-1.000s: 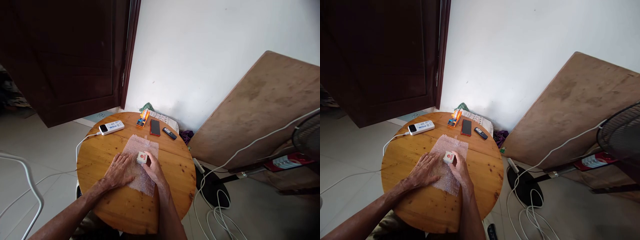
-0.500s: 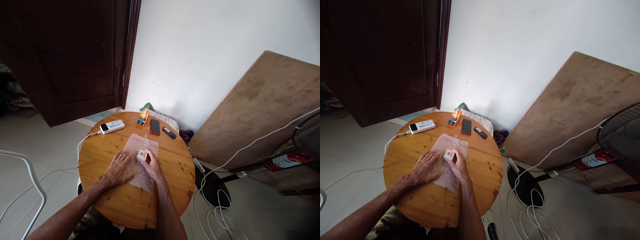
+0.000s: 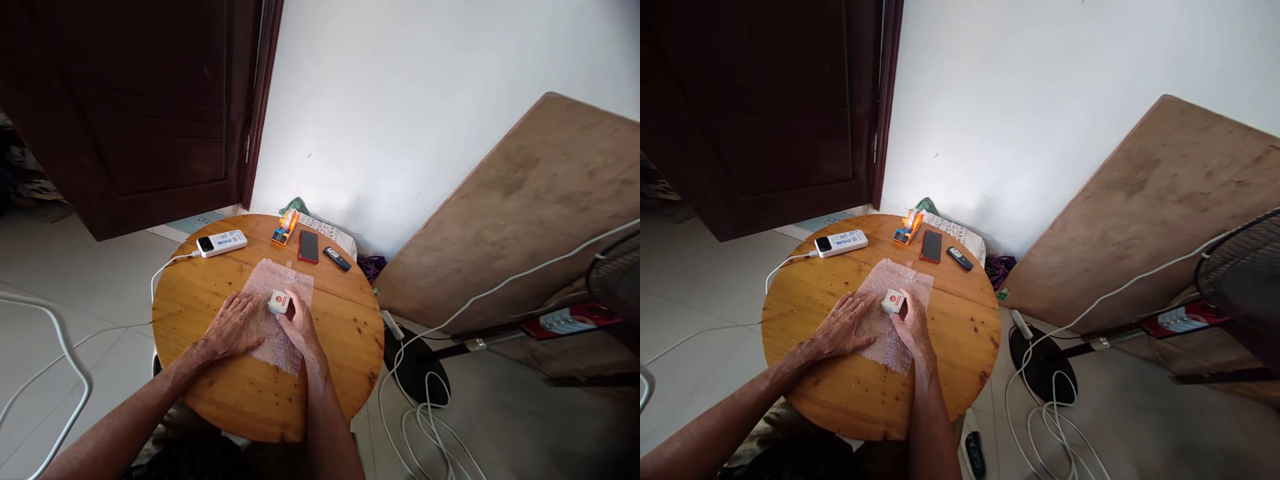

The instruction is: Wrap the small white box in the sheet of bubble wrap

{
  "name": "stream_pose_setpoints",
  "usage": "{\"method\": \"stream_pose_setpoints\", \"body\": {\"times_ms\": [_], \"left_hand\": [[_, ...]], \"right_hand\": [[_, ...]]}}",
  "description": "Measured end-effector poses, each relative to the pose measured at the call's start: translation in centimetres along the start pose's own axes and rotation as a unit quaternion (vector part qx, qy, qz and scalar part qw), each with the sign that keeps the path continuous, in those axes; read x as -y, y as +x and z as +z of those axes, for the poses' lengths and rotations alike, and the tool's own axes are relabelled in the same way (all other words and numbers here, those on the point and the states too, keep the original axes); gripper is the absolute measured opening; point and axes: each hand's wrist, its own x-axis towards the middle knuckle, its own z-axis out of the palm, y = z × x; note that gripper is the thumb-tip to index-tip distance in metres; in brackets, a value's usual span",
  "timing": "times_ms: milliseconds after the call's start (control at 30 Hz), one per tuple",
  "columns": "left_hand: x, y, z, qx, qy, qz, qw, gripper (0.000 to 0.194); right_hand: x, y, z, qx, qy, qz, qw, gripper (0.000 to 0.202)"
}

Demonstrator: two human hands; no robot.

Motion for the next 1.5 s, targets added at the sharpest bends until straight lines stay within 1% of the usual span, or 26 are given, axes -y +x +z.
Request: {"method": "stream_pose_setpoints", "body": {"times_ms": [67, 167, 300, 400, 500, 567, 600, 633, 700, 733, 800, 833, 900, 967, 1033, 1100, 1167, 1233, 1300, 1400, 1433, 1500], "left_hand": [[0.0, -0.1, 0.2, -0.011, -0.002, 0.006, 1.000, 0.086], [0.1, -0.1, 0.3, -0.024, -0.010, 0.013, 1.000, 0.088], [0.1, 0.0, 0.3, -0.033, -0.019, 0.020, 0.999, 0.089], [0.1, 0.0, 0.2, -0.033, -0.024, 0.024, 0.999, 0.089], [0.1, 0.0, 0.2, -0.036, -0.032, 0.027, 0.998, 0.086], [0.2, 0.0, 0.2, -0.042, -0.043, 0.025, 0.998, 0.081], [0.4, 0.0, 0.2, -0.046, -0.052, 0.020, 0.997, 0.078], [0.5, 0.0, 0.2, -0.053, -0.065, 0.011, 0.996, 0.074], [0.9, 0.2, 0.3, -0.072, -0.100, -0.014, 0.992, 0.065], [1.1, 0.3, 0.3, -0.081, -0.121, -0.025, 0.989, 0.061], [1.5, 0.5, 0.3, -0.100, -0.163, -0.038, 0.981, 0.053], [1.7, 0.6, 0.3, -0.108, -0.181, -0.042, 0.977, 0.049], [1.9, 0.7, 0.1, -0.121, -0.215, -0.048, 0.968, 0.041], [2.0, 0.6, -0.2, -0.133, -0.246, -0.054, 0.959, 0.036], [2.0, 0.5, -0.5, -0.143, -0.270, -0.055, 0.951, 0.034], [2.0, 0.2, -0.8, -0.150, -0.283, -0.054, 0.946, 0.032], [1.9, 0.0, -1.1, -0.149, -0.283, -0.050, 0.946, 0.031], [1.6, -0.3, -1.4, -0.142, -0.271, -0.044, 0.951, 0.031], [1.3, -0.6, -1.7, -0.128, -0.245, -0.026, 0.961, 0.032], [0.7, -1.1, -2.2, -0.108, -0.188, 0.015, 0.976, 0.031], [0.5, -1.3, -2.4, -0.101, -0.170, 0.026, 0.980, 0.031], [0.1, -1.6, -2.8, -0.083, -0.138, 0.044, 0.986, 0.030]], "right_hand": [[0.1, -0.1, 0.0, -0.003, 0.002, 0.002, 1.000, 0.066], [0.3, -0.1, -0.1, 0.006, 0.028, 0.025, 0.999, 0.068], [0.6, 0.0, -0.7, 0.044, 0.112, 0.057, 0.991, 0.062], [0.8, 0.3, -1.4, 0.061, 0.135, 0.079, 0.986, 0.057], [1.8, 0.0, -3.1, 0.033, 0.098, 0.087, 0.991, 0.056], [3.1, -0.8, -4.7, 0.012, 0.058, 0.077, 0.995, 0.055], [3.9, -1.5, -5.5, 0.018, 0.037, 0.070, 0.997, 0.054], [4.7, -2.4, -6.2, 0.036, 0.016, 0.058, 0.998, 0.054], [6.0, -4.6, -6.7, 0.102, -0.035, 0.008, 0.994, 0.056], [6.5, -5.7, -6.5, 0.130, -0.069, -0.014, 0.989, 0.057], [6.8, -8.0, -5.3, 0.150, -0.150, -0.051, 0.976, 0.054], [6.7, -8.9, -4.4, 0.138, -0.189, -0.061, 0.970, 0.050], [6.0, -10.2, -2.4, 0.084, -0.239, -0.085, 0.964, 0.036], [5.3, -10.7, -0.9, 0.020, -0.259, -0.107, 0.960, 0.026], [4.8, -10.6, -0.1, -0.022, -0.261, -0.121, 0.957, 0.023], [4.7, -10.2, -0.1, -0.032, -0.254, -0.124, 0.959, 0.022], [4.9, -9.7, -0.6, -0.026, -0.242, -0.124, 0.962, 0.023], [5.3, -9.4, -1.3, -0.020, -0.231, -0.124, 0.965, 0.023], [5.6, -9.4, -2.0, 0.001, -0.230, -0.120, 0.966, 0.020], [5.7, -10.0, -2.5, 0.057, -0.276, -0.113, 0.953, 0.017], [5.6, -10.3, -2.4, 0.067, -0.298, -0.115, 0.945, 0.020], [5.2, -10.6, -2.1, 0.062, -0.331, -0.124, 0.933, 0.025]]}}
